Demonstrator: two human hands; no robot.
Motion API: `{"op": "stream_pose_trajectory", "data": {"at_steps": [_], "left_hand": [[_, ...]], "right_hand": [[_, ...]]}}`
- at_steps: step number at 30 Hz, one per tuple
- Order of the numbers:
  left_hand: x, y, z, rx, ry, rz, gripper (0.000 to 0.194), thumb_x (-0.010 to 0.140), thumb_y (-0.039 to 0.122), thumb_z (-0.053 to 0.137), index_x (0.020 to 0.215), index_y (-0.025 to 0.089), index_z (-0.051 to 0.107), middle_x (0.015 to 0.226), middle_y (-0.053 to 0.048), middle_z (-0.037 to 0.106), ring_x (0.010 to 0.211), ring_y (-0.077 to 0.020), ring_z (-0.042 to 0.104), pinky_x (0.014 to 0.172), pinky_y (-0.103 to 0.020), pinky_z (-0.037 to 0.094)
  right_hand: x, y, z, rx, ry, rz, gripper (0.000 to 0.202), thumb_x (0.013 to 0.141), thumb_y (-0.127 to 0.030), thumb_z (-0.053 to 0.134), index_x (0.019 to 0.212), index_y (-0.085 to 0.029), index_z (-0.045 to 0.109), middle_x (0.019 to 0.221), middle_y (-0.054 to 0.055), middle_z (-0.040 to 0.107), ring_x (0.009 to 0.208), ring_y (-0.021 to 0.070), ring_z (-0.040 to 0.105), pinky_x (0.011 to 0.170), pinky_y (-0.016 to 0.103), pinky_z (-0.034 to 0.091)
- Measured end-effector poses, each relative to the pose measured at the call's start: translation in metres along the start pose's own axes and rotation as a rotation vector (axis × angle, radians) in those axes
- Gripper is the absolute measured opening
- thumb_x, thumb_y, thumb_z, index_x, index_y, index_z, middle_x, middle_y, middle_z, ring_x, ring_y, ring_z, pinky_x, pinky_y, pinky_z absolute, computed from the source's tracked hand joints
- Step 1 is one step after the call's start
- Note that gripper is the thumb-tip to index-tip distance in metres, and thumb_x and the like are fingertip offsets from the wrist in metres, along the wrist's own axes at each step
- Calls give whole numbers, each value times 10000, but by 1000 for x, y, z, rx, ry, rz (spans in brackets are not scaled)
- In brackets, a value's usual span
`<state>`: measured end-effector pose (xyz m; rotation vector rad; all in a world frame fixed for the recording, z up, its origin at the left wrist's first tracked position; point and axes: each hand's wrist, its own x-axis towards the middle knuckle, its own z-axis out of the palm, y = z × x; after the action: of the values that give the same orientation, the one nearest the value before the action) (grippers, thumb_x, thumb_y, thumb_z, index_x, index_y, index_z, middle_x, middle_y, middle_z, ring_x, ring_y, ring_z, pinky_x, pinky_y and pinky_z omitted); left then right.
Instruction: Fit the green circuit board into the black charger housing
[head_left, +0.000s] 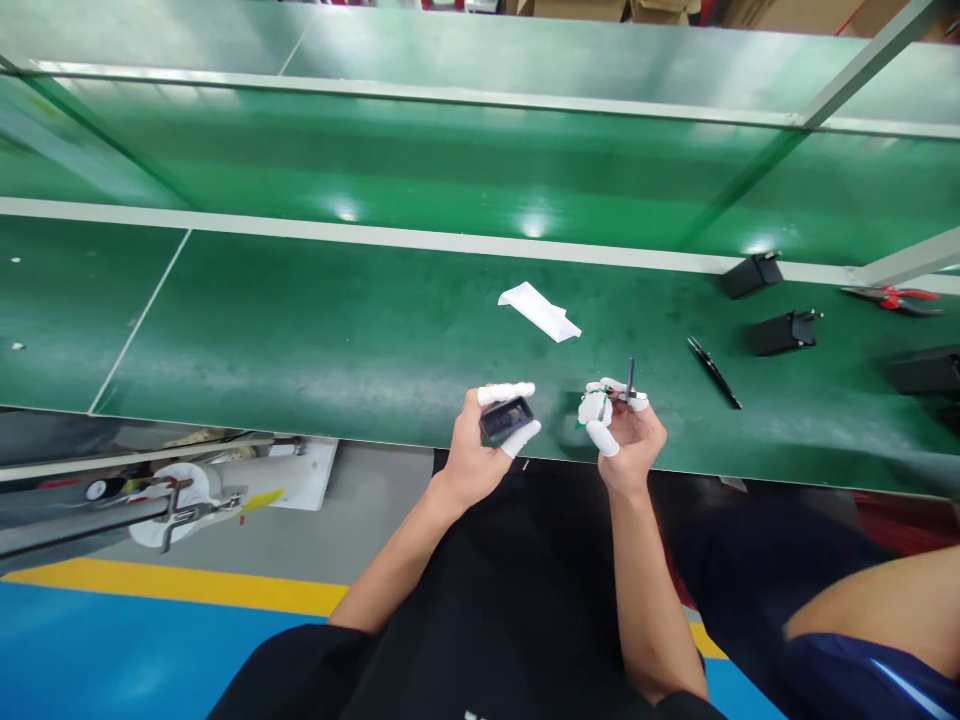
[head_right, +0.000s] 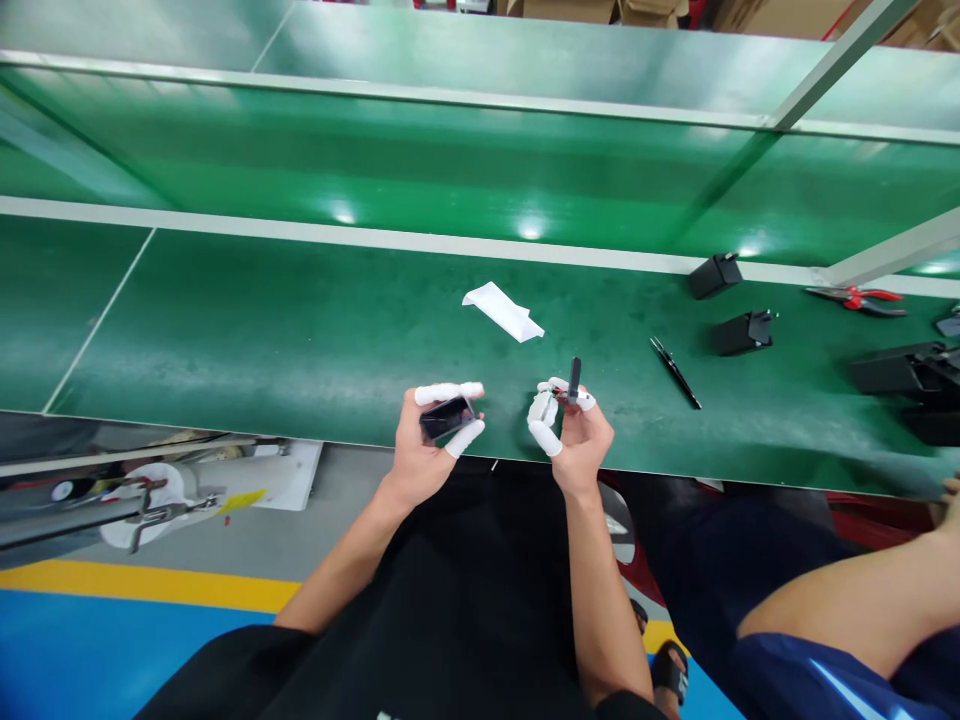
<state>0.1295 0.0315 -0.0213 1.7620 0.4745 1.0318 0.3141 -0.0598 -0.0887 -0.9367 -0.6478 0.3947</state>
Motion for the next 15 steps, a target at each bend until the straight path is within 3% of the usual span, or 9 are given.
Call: {"op": "stream_pose_trajectory", "data": {"at_steps": [2, 4, 9, 15], "left_hand": [[-4, -1, 1, 0, -25, -17, 587, 1018, 148, 744, 1544, 316, 544, 1536, -99, 606, 1408, -241, 658, 1192, -497, 598], [-7, 0, 0, -7, -39, 3, 660, 1015, 126, 734, 1607, 353, 552, 1505, -93, 603, 1392, -230, 659, 1216, -479, 586], [-9, 8, -4, -13, -65, 1, 651, 969, 107, 775, 1550, 369, 645, 1264, -63, 585, 1191, -162, 666, 1149, -418, 624], [-12, 15, -13, 41, -157, -125, 502, 1020, 197, 714, 1482, 285, 538, 1390, -95, 528, 1321, -213, 652, 1221, -455, 580]], "right_hand": [[-2, -5, 3, 29, 15, 21, 545, 798, -204, 934, 1317, -334, 831, 1221, 105, 751, 1003, 279, 750, 910, 514, 663], [-5, -12, 7, 78, 14, 37, 524, 819, -226, 929, 1321, -339, 832, 1235, 105, 761, 1028, 273, 764, 891, 479, 678], [-11, -25, 21, 220, -18, 117, 539, 774, -398, 991, 1288, -317, 850, 1196, 127, 781, 1019, 313, 787, 854, 491, 693], [-19, -29, 29, 294, -44, 163, 573, 747, -464, 1019, 1276, -315, 856, 1181, 139, 772, 989, 316, 788, 834, 494, 698]]}}
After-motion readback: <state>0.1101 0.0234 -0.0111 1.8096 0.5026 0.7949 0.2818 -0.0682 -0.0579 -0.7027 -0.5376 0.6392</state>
